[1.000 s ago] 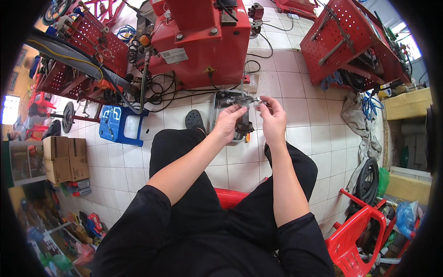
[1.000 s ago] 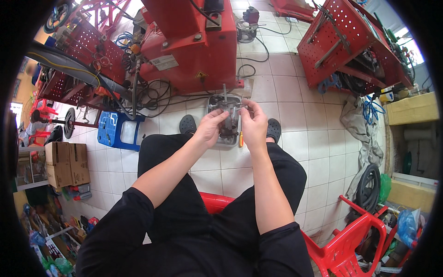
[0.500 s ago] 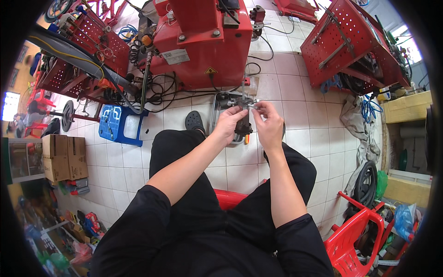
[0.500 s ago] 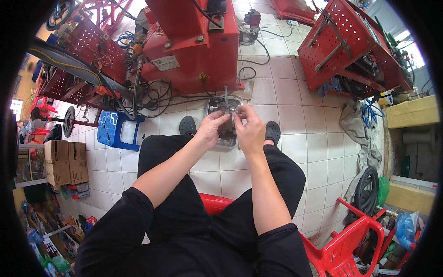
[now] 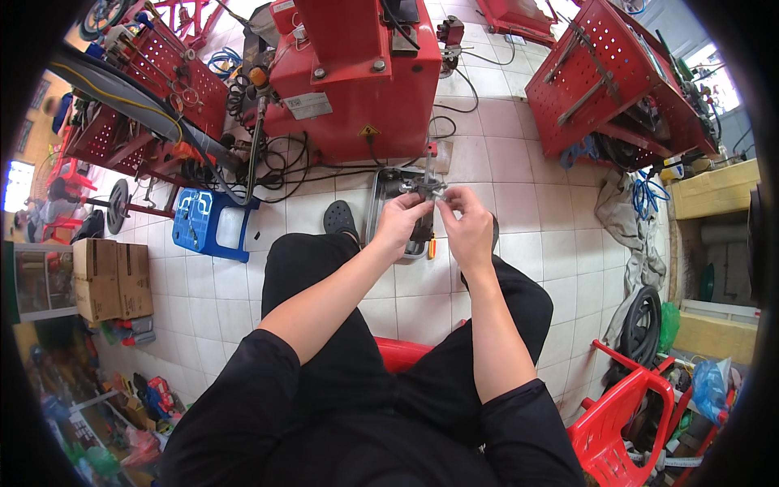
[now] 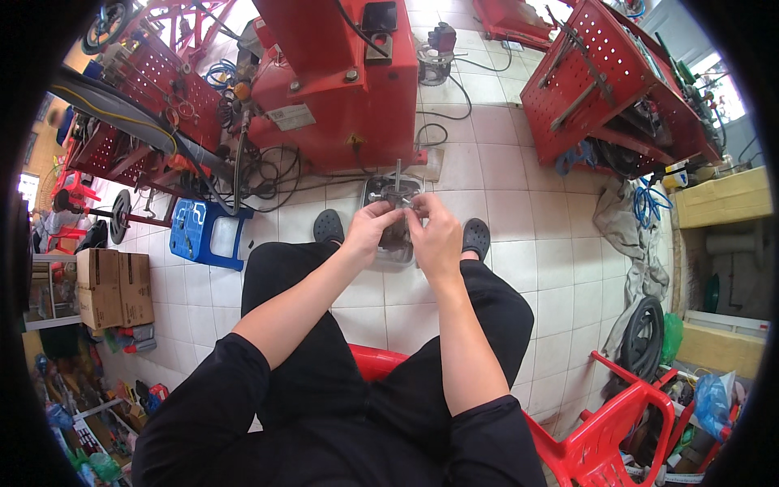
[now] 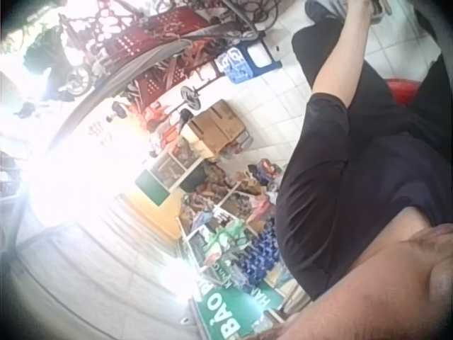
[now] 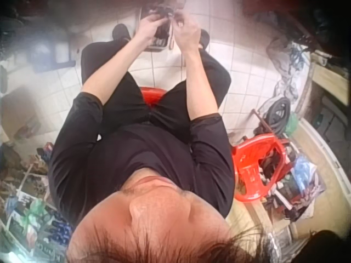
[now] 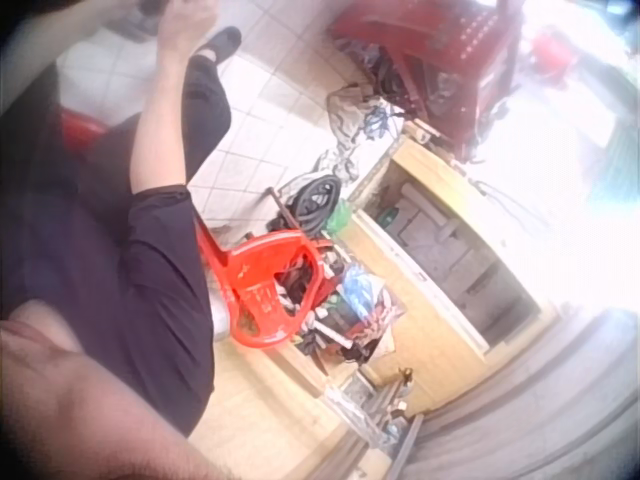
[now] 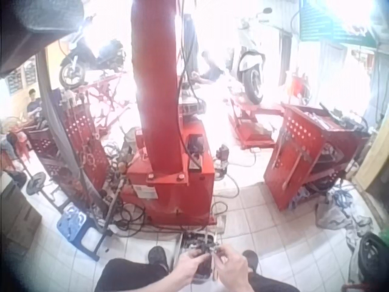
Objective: The person sits on a red chair in a workshop and assembles a mechanical part, likely a carburetor, using various tools. They use a screwdriver to tighten screws and a wrench to adjust bolts on the component, occasionally picking up small parts from a tray on the floor.
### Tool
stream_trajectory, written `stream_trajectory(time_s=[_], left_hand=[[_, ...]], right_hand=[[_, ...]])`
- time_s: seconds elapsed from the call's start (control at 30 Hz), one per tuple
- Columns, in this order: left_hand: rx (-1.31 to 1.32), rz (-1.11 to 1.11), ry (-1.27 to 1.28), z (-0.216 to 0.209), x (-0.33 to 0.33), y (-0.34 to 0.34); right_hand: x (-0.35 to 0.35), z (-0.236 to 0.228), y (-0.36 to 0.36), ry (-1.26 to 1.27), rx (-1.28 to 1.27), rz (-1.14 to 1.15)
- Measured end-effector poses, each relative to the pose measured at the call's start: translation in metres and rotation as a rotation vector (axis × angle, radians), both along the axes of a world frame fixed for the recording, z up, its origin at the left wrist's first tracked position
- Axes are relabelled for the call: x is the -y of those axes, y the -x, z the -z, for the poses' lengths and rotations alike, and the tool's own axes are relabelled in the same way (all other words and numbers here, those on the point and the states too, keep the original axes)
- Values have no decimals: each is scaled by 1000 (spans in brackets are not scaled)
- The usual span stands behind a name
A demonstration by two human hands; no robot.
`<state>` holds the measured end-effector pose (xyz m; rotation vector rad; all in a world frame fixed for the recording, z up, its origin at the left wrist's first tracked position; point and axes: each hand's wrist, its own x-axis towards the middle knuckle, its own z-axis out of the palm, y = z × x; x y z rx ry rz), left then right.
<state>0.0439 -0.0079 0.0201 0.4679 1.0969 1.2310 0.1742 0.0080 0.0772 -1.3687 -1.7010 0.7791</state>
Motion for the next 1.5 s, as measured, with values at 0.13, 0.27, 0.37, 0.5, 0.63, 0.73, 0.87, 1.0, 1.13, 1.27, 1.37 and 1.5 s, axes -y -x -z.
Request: stream_trajectory(time_s=[0.13,0.27,0.37,0.5,0.63,0.73,0.87,1.0,1.13,1.27,1.37,1.5], left_hand=[[-85,5,-26,3,0,1],[-230,19,-38,-2,1,-2],[-276,10,-47,-4,3,-4],[-287,-11,-51,-13,5,-8],[-173,48,-106,6,3,-5],[-117,56,-98,6,4,-6],[4,18,-70,-2,5,-8],[-22,20,-64,10,3,-3],[-32,2,-87,15,4,-5],[-92,20,-77,8,5,-6],[-76,17,-91,14,5,-7],[-28,-19,-80,14,5,-6]], right_hand=[[2,-8,0,72,84,57],[1,-7,-3,72,198,110],[0,-6,-1,74,271,102],[0,-5,-3,91,347,110],[1,-8,0,104,328,115],[3,-9,0,107,217,109],[4,-10,2,60,20,29],[4,-1,3,-52,92,-35],[6,-4,3,-49,213,32],[6,1,-1,-48,386,71],[6,-2,0,-61,445,82],[9,-13,5,-60,286,17]])
